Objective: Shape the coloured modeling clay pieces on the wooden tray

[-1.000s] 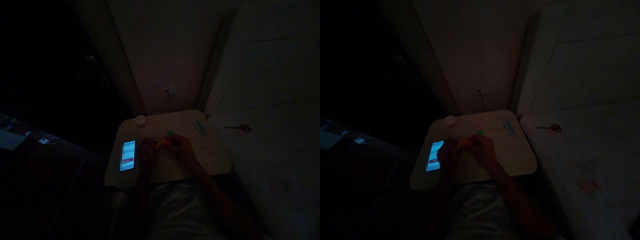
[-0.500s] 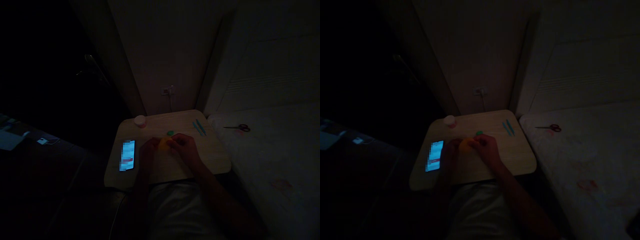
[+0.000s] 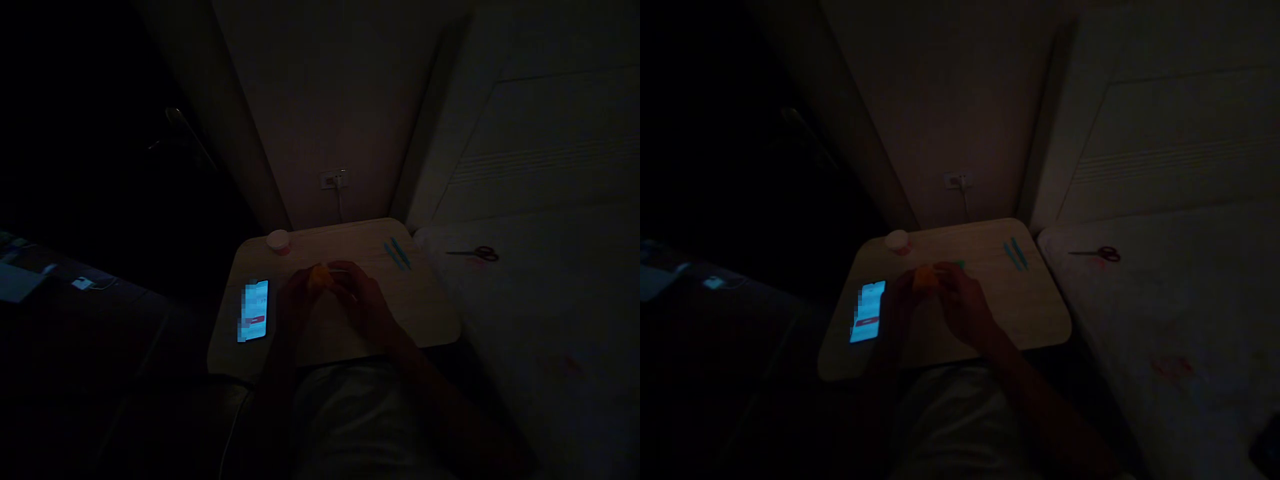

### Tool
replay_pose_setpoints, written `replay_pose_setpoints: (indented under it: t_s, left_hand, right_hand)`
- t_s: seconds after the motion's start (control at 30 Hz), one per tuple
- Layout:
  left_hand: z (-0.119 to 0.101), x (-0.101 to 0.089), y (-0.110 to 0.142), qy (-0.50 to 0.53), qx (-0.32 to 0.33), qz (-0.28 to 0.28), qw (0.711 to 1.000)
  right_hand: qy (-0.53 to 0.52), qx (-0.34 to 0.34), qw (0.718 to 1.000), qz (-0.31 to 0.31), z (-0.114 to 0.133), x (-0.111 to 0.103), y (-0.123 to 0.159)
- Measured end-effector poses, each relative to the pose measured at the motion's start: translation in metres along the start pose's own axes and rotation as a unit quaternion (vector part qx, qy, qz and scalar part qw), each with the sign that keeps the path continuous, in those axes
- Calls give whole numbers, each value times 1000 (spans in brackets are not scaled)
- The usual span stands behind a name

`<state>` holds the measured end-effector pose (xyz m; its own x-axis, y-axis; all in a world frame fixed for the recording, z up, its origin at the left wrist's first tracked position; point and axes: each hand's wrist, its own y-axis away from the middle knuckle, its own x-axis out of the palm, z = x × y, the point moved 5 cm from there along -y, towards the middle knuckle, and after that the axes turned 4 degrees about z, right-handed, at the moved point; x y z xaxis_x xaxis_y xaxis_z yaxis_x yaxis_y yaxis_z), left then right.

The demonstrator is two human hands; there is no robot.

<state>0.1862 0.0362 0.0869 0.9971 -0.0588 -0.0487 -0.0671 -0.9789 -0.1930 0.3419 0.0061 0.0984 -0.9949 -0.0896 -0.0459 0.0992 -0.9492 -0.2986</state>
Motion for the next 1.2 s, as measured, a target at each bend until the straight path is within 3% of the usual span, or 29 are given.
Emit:
replay_pose_setpoints:
  t_s: [0.13,0.3,0.47,0.73,0.93,1.13,1.2]
  left_hand:
    - [-3,-6,0,-14,36,-14,999]
    - [-2,-10,1,-58,85,-13,995]
    - [-15,-3,3,-120,120,-17,985]
    - [-29,10,9,-152,167,0,974]
    - [-12,6,7,-80,101,37,991]
    - [7,-6,3,-52,22,-74,996]
    - [9,-6,3,-51,0,-85,995]
  right_hand:
    - [16,-9,1000,8,5,4,1]
    - [30,39,998,30,-2,6,-1]
    - [20,92,995,-31,-19,4,-3]
    - [-153,165,973,-53,-32,1,-8]
    - [-196,200,953,-112,-35,-13,-4]
    - [-195,162,963,-90,-33,-11,-3]
    - [-163,130,974,-91,-30,-11,-4]
